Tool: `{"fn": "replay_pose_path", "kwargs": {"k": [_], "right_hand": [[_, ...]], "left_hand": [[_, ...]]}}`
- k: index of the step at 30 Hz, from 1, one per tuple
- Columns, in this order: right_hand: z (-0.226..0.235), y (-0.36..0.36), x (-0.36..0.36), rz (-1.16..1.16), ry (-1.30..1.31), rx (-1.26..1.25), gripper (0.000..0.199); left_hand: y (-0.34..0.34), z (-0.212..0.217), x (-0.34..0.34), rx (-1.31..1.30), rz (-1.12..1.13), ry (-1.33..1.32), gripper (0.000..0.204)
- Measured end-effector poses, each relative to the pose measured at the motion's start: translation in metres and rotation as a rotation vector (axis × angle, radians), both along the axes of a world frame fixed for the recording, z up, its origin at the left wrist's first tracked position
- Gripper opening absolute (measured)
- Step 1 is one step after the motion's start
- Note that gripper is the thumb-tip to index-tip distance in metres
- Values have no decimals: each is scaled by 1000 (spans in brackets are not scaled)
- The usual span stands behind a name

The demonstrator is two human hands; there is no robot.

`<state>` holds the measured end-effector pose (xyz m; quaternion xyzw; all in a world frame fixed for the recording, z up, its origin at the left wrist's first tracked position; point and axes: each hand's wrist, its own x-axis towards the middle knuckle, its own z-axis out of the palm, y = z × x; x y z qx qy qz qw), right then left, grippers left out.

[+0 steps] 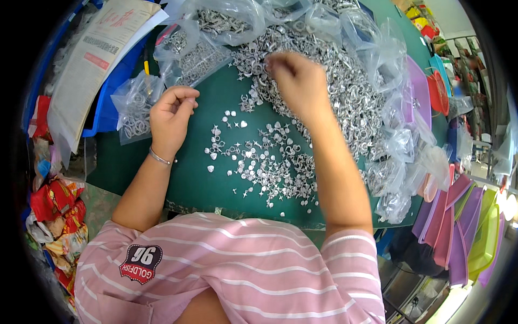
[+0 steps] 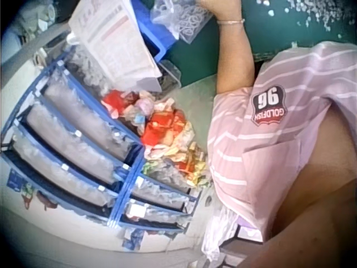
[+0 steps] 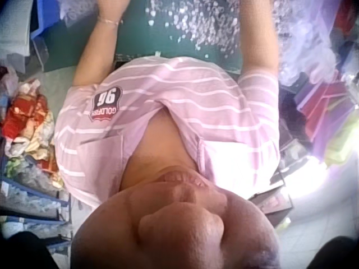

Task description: The person sorts through a large pile of small heart-shaped and star-shaped silver metal charms by hand on a green table, picking individual pieces and placing them into small plastic bags.

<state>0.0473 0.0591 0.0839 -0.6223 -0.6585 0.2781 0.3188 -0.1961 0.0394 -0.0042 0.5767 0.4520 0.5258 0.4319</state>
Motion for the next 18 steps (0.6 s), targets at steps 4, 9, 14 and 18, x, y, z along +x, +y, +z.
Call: {"fn": "replay_pose_path", "kwargs": {"k": [4,9,14,18], "right_hand": [[-48,-90,-2,207,-182,218,34],[-50,-144,24,-141,-96,273,30],[-48,-162,37,-231,-189,236,16],[-59,-151,19,-173,-273,250,15]], "left_hand": [[-1,0,2,-1,5,-11,12],[0,0,4,2,13,-30,12],[-11,10,17,19,-33,-11,12],[-26,26,32,69,-188,50,12]]}}
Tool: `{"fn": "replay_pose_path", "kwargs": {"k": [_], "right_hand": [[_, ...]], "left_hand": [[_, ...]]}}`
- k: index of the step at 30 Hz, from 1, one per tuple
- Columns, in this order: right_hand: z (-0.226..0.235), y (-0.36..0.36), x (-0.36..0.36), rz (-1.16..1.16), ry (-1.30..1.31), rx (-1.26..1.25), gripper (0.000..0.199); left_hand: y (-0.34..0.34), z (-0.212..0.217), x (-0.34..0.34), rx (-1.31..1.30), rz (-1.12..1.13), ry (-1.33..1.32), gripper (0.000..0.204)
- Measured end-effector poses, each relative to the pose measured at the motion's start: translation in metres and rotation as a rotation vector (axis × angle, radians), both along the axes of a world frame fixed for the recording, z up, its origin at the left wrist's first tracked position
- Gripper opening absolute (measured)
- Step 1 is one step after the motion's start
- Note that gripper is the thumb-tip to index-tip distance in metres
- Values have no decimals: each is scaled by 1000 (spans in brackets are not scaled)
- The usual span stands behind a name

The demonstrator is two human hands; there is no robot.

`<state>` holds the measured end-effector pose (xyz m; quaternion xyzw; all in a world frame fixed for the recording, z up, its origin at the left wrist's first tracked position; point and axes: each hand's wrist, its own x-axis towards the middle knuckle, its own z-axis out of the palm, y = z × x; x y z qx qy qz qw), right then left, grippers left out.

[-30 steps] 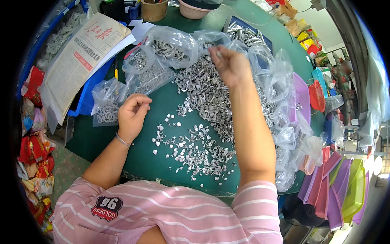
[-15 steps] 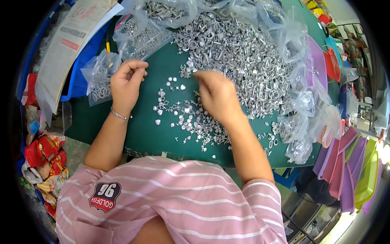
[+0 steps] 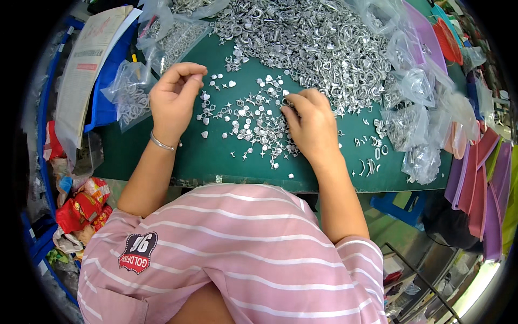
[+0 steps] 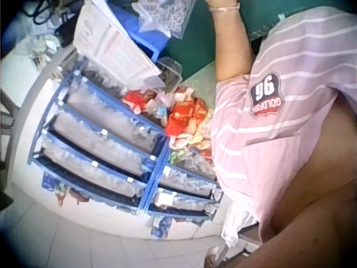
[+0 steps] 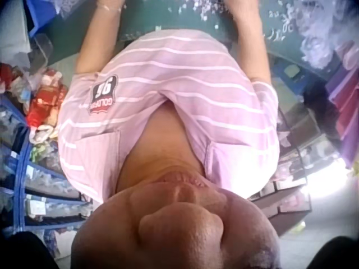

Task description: The person sorts through a large pile of small heart-shaped and star-shaped silver metal charms by hand on a green table, picking individual pieces and placing them into small plastic bags.

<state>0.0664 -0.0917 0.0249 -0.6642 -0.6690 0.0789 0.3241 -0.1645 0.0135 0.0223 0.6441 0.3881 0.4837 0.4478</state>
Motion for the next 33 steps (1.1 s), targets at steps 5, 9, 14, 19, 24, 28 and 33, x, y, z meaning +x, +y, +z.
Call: {"fn": "replay_pose_path", "kwargs": {"k": [5,9,14,19,24,28,33], "right_hand": [[-4,-1,12,-152,319,-42,7],[8,-15,28,-251,1075,-148,11],[20,-21,94,-466,684,354,7],[43,-7,198,-706,-51,621,13],[28,-6,253,-694,-276,153,18],[31,-9,204,-568,-476,429,20],[7,-46,68,-19,-71,149,20]], "left_hand": [[-22,17,2,13,-49,111,11],[-33,7,-6,31,-108,183,11],[-39,8,-1,10,-161,227,11],[-39,9,4,12,-186,226,10],[-42,8,-2,-11,-171,239,11],[-44,8,0,61,-102,269,10],[-51,12,21,431,-414,544,22]]}}
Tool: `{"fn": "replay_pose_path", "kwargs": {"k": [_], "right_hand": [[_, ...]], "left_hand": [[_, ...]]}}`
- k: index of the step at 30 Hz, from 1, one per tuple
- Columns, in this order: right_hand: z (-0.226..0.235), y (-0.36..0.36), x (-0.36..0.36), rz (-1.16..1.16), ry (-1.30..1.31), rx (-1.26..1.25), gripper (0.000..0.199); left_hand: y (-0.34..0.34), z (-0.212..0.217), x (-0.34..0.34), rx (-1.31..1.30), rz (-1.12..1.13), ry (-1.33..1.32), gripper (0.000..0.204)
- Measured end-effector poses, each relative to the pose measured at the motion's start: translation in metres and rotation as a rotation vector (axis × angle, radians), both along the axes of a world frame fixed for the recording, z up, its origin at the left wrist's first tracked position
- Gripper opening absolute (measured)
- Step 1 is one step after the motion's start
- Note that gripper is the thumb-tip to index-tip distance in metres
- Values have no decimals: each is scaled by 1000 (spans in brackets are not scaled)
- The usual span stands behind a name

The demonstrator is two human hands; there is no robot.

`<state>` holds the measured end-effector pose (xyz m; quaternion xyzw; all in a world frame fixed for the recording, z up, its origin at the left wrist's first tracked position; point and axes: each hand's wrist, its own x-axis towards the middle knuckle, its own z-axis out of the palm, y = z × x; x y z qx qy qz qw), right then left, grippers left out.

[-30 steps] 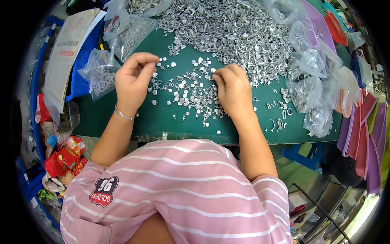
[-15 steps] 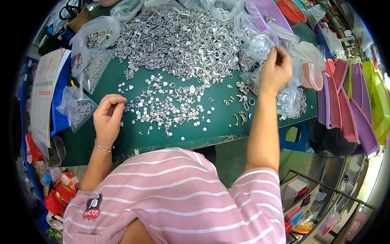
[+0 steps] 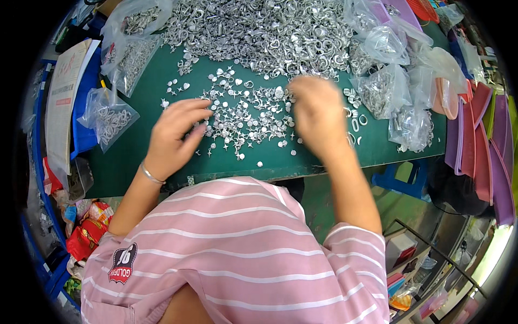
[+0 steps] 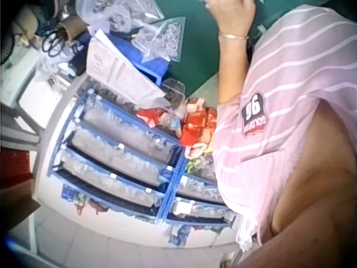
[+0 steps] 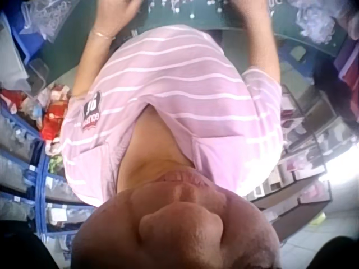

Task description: The person sorts through a large pile of small heart-shaped and star-shaped silver metal charms by hand on a green table, picking individual pieces and placing them into small plastic bags.

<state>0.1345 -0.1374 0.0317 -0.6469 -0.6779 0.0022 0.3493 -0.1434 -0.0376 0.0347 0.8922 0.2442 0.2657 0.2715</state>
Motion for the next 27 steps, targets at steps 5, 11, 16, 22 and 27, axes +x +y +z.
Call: {"fn": "replay_pose_path", "kwargs": {"k": [5,11,16,22,27], "right_hand": [[-10,-20,-35,80,92,-59,16],[-24,12,-20,-155,-34,-67,14],[-16,16,-22,-92,-42,-7,11],[10,15,-75,176,165,140,25],[20,12,-85,59,377,43,20]], "left_hand": [[-5,-10,13,52,-178,164,35],[1,-7,16,-19,-39,-33,17],[-7,0,8,-226,81,-127,15],[-5,9,35,-1391,119,-293,19],[20,10,46,-1459,193,-515,16]]}}
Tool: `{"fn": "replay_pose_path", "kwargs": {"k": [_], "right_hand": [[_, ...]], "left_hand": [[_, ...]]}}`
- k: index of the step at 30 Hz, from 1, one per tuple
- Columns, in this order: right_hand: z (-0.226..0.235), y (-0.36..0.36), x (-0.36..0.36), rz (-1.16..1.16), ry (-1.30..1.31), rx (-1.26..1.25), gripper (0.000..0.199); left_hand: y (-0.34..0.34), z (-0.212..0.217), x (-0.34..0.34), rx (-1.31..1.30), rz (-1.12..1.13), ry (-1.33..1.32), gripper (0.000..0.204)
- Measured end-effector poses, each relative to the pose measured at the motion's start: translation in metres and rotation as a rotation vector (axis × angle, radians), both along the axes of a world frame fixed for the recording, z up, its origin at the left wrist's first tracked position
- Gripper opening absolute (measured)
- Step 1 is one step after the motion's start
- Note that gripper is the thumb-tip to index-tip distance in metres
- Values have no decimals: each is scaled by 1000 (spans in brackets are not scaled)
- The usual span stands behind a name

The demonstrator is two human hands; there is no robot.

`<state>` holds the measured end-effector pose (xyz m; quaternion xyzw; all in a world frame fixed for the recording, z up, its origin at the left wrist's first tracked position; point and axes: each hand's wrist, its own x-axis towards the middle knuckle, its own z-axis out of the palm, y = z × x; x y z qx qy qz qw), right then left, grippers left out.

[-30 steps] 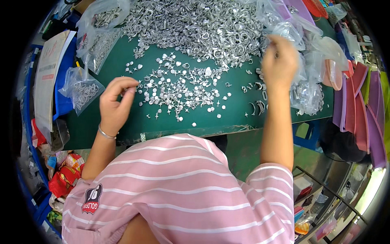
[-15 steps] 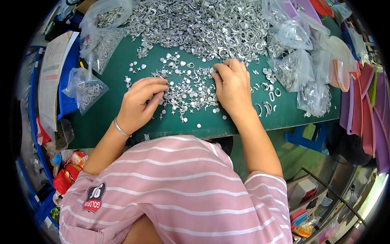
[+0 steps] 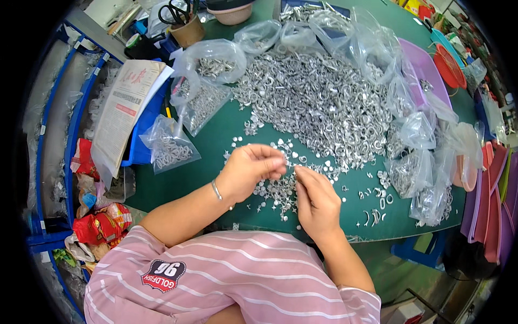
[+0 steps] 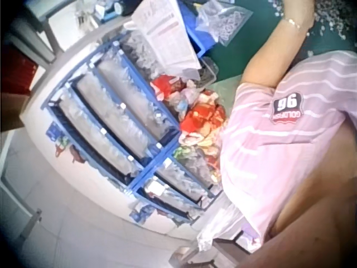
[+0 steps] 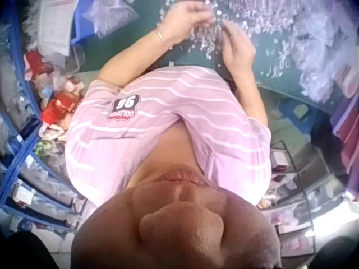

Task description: The person sorts through a large pile of small heart-shaped and star-shaped silver metal charms by hand on a green table, picking individual pieces and placing them into small plastic bags.

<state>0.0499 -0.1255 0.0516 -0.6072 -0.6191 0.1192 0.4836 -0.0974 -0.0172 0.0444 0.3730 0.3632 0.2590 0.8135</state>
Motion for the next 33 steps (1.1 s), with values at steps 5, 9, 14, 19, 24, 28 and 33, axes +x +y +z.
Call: {"fn": "replay_pose_path", "kwargs": {"k": [5,9,14,19,24,28,33], "right_hand": [[3,-19,15,-41,51,-71,16],[3,-33,16,-66,66,-92,14],[-4,-59,35,-258,39,-147,14],[-18,-57,58,-311,-90,-203,13],[-29,-30,58,-267,-290,-136,17],[-35,-26,56,-226,-400,-180,17],[-33,-20,62,-242,-408,-129,13]], "left_hand": [[90,13,29,-13,377,-214,30],[182,23,47,-15,601,-380,26],[132,34,59,210,274,8,28],[-34,81,36,1257,-502,-152,21],[-91,132,21,1532,-703,-404,19],[-99,132,10,1502,-744,-448,18],[-96,132,-3,1444,-773,-491,16]]}}
